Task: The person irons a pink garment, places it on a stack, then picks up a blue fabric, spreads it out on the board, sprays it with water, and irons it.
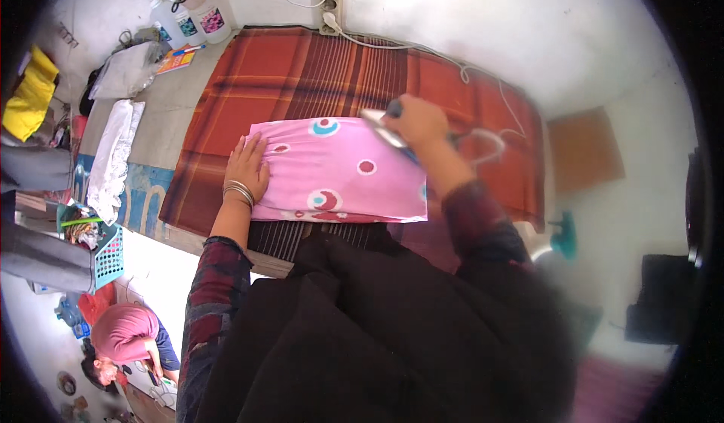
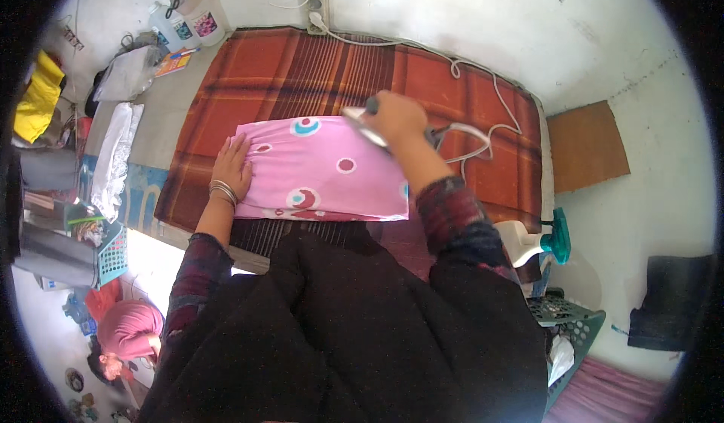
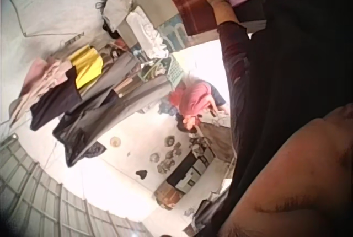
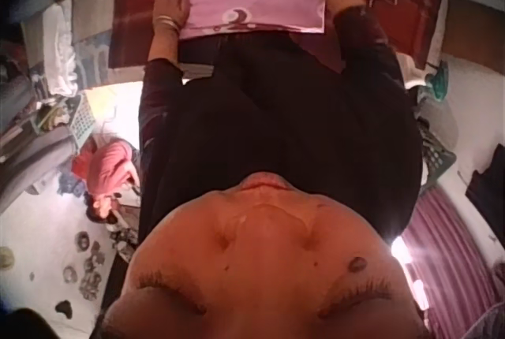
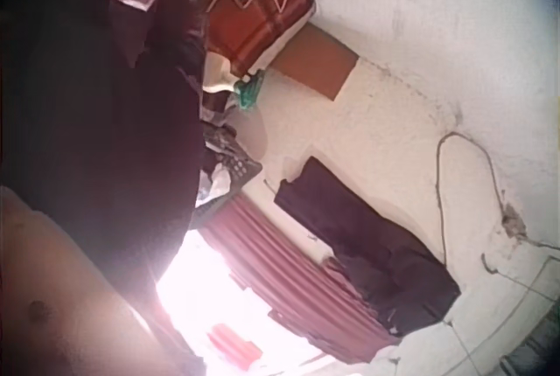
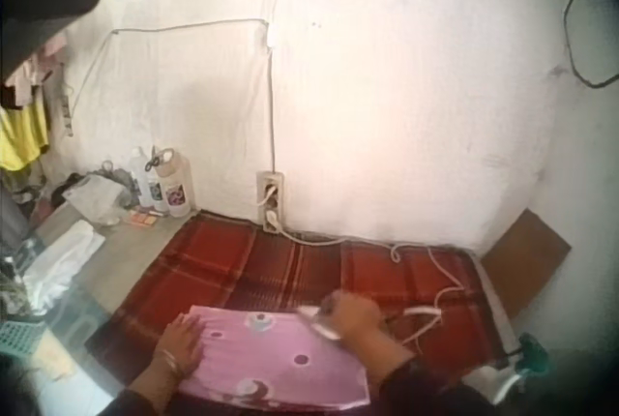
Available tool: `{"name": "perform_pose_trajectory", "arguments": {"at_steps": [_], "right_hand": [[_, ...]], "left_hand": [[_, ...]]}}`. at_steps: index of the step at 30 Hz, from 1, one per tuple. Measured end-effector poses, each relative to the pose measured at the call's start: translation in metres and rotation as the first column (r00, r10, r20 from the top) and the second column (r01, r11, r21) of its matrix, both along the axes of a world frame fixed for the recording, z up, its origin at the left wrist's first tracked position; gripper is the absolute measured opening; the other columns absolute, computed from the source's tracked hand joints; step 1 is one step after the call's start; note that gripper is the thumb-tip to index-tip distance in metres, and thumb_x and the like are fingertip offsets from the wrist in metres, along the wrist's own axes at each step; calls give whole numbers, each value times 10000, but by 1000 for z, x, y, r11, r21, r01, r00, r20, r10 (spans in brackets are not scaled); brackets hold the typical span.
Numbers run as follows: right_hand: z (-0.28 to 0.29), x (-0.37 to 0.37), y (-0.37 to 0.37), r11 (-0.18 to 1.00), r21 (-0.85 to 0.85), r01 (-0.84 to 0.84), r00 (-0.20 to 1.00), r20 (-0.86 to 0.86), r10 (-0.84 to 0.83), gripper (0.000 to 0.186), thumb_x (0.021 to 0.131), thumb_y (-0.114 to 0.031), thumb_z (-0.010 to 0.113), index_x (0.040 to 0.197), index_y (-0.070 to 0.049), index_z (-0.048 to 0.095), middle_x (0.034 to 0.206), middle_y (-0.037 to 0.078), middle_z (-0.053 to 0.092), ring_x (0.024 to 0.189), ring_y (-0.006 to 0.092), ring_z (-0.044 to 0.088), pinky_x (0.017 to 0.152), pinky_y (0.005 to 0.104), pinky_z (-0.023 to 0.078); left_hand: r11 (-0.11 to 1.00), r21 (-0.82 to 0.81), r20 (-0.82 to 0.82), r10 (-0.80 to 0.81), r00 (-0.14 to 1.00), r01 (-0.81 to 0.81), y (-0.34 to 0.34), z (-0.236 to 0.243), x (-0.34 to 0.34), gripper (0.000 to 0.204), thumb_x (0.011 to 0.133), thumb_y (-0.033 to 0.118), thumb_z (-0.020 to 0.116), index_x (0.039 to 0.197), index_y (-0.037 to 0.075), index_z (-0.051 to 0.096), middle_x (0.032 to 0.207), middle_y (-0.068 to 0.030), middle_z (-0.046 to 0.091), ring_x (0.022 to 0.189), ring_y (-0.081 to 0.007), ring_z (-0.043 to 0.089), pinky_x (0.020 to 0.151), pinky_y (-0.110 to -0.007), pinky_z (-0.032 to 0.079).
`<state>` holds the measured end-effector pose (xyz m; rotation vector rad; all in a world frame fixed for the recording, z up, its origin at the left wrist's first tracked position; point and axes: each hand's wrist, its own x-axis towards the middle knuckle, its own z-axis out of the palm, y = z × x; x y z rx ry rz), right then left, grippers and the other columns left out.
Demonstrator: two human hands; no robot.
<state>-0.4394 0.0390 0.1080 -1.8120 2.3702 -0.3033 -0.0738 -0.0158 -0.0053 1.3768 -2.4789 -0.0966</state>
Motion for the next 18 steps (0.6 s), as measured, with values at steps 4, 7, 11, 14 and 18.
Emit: {"name": "perform_pose_trajectory", "arguments": {"at_steps": [4,7,11,14,18], "right_hand": [[6,-62,-8,993,18,116,990,-88,-114,442,750,-458,711,1043,-132,652,1060,110,670,1006,296,633,824,437,497],[0,-117,5,989,22,149,985,-88,-146,462,738,-462,720,1053,-131,649,1099,107,657,1028,295,624,833,437,495],[15,-151,11,984,97,147,975,-184,-128,502,703,-460,719,1065,-119,646,1103,120,648,1029,300,617,835,436,489],[45,-97,0,998,51,-20,992,-127,27,507,680,-471,726,1046,-128,656,1110,110,649,1038,293,618,831,441,495],[22,5,-16,946,126,-299,942,-122,314,456,683,-455,722,1018,-150,676,1027,93,672,1009,283,629,827,424,506]], "left_hand": [[1000,-20,48,6,999,-5,2,8,1,537,856,235,492,1378,126,429,1482,-83,342,1356,-373,305,1093,-533,280],[999,-20,-2,41,999,-41,9,4,5,550,861,244,503,1392,135,411,1503,-81,306,1360,-366,302,1093,-543,274],[967,63,92,241,966,-248,29,22,-16,577,866,296,520,1411,161,389,1535,-60,244,1399,-324,241,1082,-614,226],[957,29,182,279,943,-289,41,20,-26,597,872,361,506,1423,176,370,1545,-46,223,1419,-293,201,1079,-647,182],[952,68,252,273,928,-298,52,13,-33,623,890,439,449,1447,188,332,1547,-23,225,1432,-252,179,1110,-617,118]]}}
